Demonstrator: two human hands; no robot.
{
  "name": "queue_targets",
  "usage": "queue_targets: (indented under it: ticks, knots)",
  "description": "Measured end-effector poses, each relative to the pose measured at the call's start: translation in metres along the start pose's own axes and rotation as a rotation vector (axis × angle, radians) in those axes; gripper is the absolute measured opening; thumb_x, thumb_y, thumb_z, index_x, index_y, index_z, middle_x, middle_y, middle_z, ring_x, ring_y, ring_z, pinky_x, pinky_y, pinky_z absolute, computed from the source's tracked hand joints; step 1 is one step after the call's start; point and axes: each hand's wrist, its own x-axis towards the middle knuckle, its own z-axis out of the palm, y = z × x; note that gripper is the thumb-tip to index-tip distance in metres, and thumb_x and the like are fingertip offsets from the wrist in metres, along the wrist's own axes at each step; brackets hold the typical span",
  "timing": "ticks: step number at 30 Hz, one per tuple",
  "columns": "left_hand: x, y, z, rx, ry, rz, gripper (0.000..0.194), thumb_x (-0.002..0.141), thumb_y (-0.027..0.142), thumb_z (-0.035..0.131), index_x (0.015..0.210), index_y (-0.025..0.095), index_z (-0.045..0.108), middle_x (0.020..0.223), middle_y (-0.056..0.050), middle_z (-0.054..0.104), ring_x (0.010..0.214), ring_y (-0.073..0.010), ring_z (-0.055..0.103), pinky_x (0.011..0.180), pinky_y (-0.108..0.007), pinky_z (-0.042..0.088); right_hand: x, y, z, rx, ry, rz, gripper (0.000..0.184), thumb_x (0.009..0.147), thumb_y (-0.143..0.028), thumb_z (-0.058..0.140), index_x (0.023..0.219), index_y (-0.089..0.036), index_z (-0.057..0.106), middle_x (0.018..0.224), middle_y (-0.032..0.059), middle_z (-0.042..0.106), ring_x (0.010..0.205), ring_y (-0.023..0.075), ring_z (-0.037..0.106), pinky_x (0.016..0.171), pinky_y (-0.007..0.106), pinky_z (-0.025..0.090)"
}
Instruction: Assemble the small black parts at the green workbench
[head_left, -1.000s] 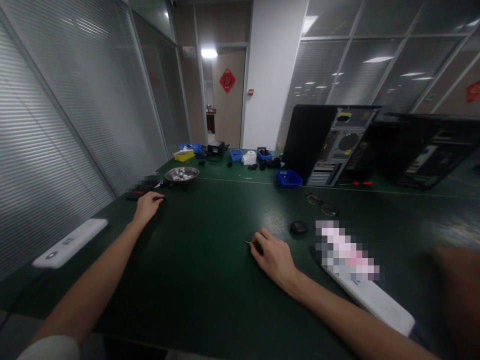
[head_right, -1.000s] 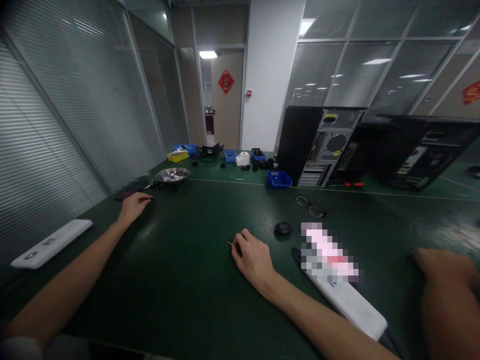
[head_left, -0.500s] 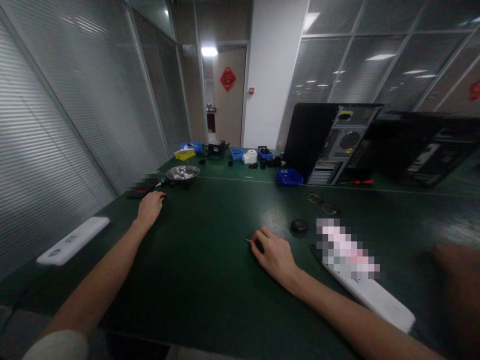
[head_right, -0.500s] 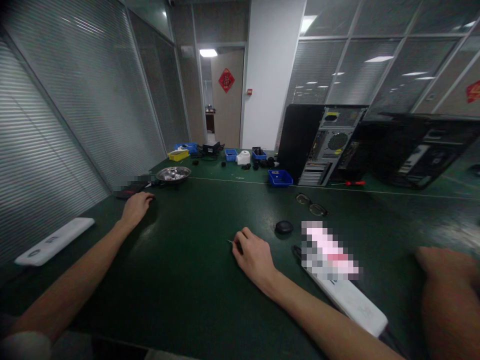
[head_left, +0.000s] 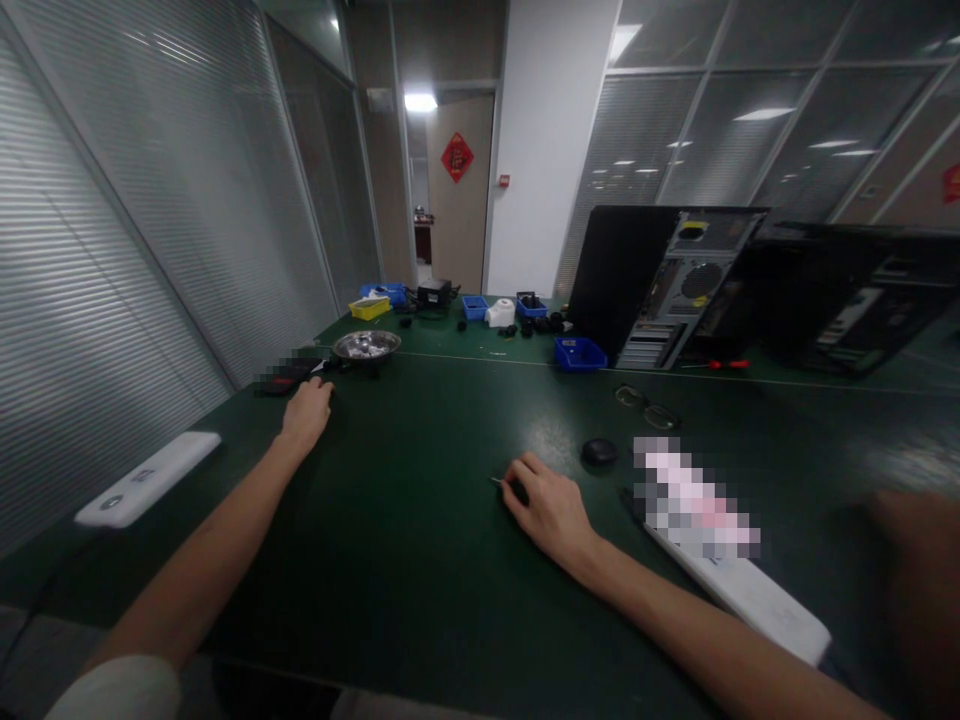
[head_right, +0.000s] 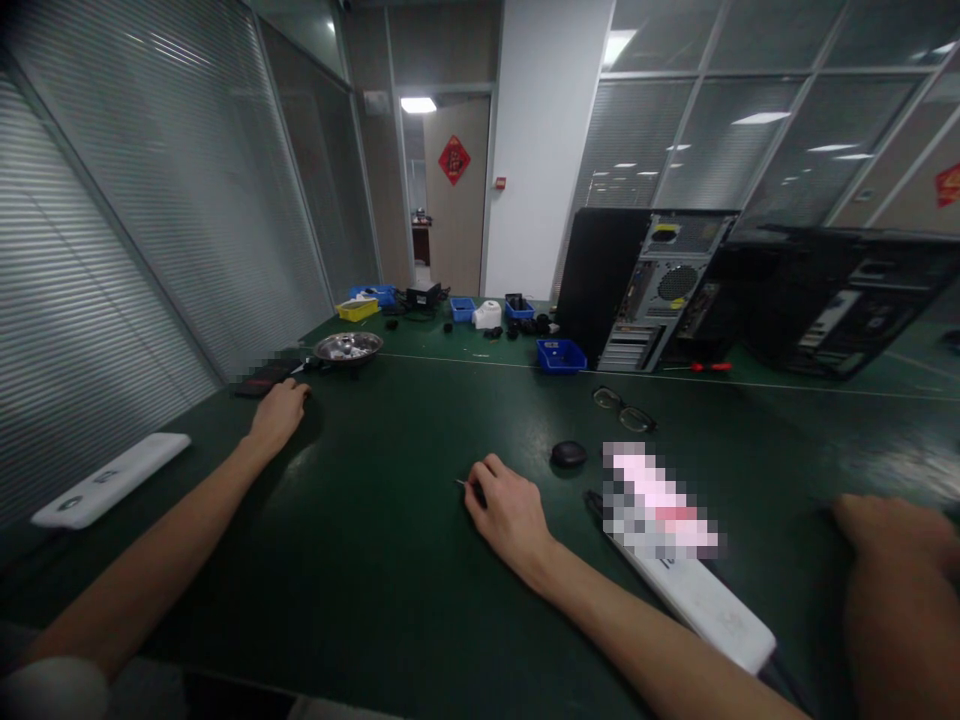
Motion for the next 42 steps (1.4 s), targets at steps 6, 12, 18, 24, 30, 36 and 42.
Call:
queue_targets:
  ticks: [6, 12, 18, 24, 30, 36, 42]
  knots:
    - [0.0, 0.0, 0.003, -0.017, 0.024, -0.003, 0.036, 0.091, 0.013, 0.041, 0.117, 0.01, 0.066, 0.119, -0.019, 0.058, 0.105, -0.0304, 0.058, 0.088, -0.039, 0.051, 0.0, 0.0, 0.0, 0.006, -0.004, 0.001, 0.011, 0.098, -0.031, 0.051, 0.097, -0.024, 0.06, 0.1, 0.0008, 0.061, 0.078, 0.0138, 0.061, 0.061, 0.026, 0.037]
    - [0.001, -0.002, 0.001, -0.071, 0.031, -0.008, 0.037, 0.095, 0.018, 0.039, 0.112, 0.01, 0.071, 0.114, -0.017, 0.063, 0.103, -0.0295, 0.061, 0.092, -0.039, 0.049, 0.0, 0.001, 0.002, 0.013, 0.005, -0.005, 0.012, 0.099, -0.032, 0.051, 0.097, -0.024, 0.06, 0.101, 0.0008, 0.061, 0.078, 0.0139, 0.06, 0.061, 0.026, 0.037]
    - [0.005, -0.001, -0.006, -0.118, -0.004, -0.113, 0.034, 0.095, 0.023, 0.042, 0.105, 0.012, 0.073, 0.111, -0.016, 0.066, 0.102, -0.0279, 0.063, 0.09, -0.036, 0.049, 0.001, 0.001, 0.001, 0.006, -0.001, 0.007, 0.013, 0.099, -0.032, 0.051, 0.097, -0.024, 0.06, 0.1, 0.0006, 0.062, 0.075, 0.0133, 0.06, 0.061, 0.026, 0.036]
    - [0.0, -0.002, -0.009, -0.141, -0.022, -0.191, 0.03, 0.094, 0.03, 0.05, 0.11, 0.016, 0.071, 0.116, -0.015, 0.068, 0.107, -0.0305, 0.062, 0.086, -0.037, 0.05, 0.0, 0.001, 0.001, 0.006, -0.007, 0.006, 0.013, 0.099, -0.033, 0.05, 0.097, -0.024, 0.061, 0.101, 0.0005, 0.061, 0.077, 0.0135, 0.06, 0.061, 0.026, 0.036]
    - [-0.001, 0.021, -0.023, -0.309, -0.02, -0.138, 0.023, 0.091, 0.031, 0.059, 0.106, 0.022, 0.073, 0.114, -0.008, 0.071, 0.105, -0.0275, 0.065, 0.085, -0.034, 0.049, 0.001, 0.0, -0.002, 0.024, -0.007, 0.008, 0.012, 0.099, -0.032, 0.051, 0.097, -0.024, 0.061, 0.101, 0.0002, 0.061, 0.077, 0.0132, 0.06, 0.061, 0.026, 0.037]
    - [-0.04, 0.145, -0.071, -0.842, -0.225, 0.333, 0.022, 0.093, 0.036, 0.062, 0.104, 0.021, 0.073, 0.103, -0.004, 0.071, 0.081, -0.0173, 0.062, 0.07, -0.028, 0.047, 0.001, -0.001, -0.002, 0.043, 0.004, 0.01, 0.012, 0.099, -0.031, 0.052, 0.097, -0.024, 0.061, 0.101, 0.0005, 0.062, 0.076, 0.0134, 0.06, 0.061, 0.026, 0.037]
    - [-0.102, 0.223, -0.094, -1.055, -0.357, 0.69, 0.016, 0.093, 0.032, 0.065, 0.096, 0.018, 0.071, 0.101, -0.004, 0.068, 0.077, -0.0127, 0.059, 0.071, -0.026, 0.045, 0.001, -0.001, -0.001, 0.044, 0.039, 0.03, 0.015, 0.1, -0.034, 0.051, 0.096, -0.023, 0.062, 0.099, 0.0009, 0.062, 0.073, 0.0132, 0.058, 0.06, 0.026, 0.035]
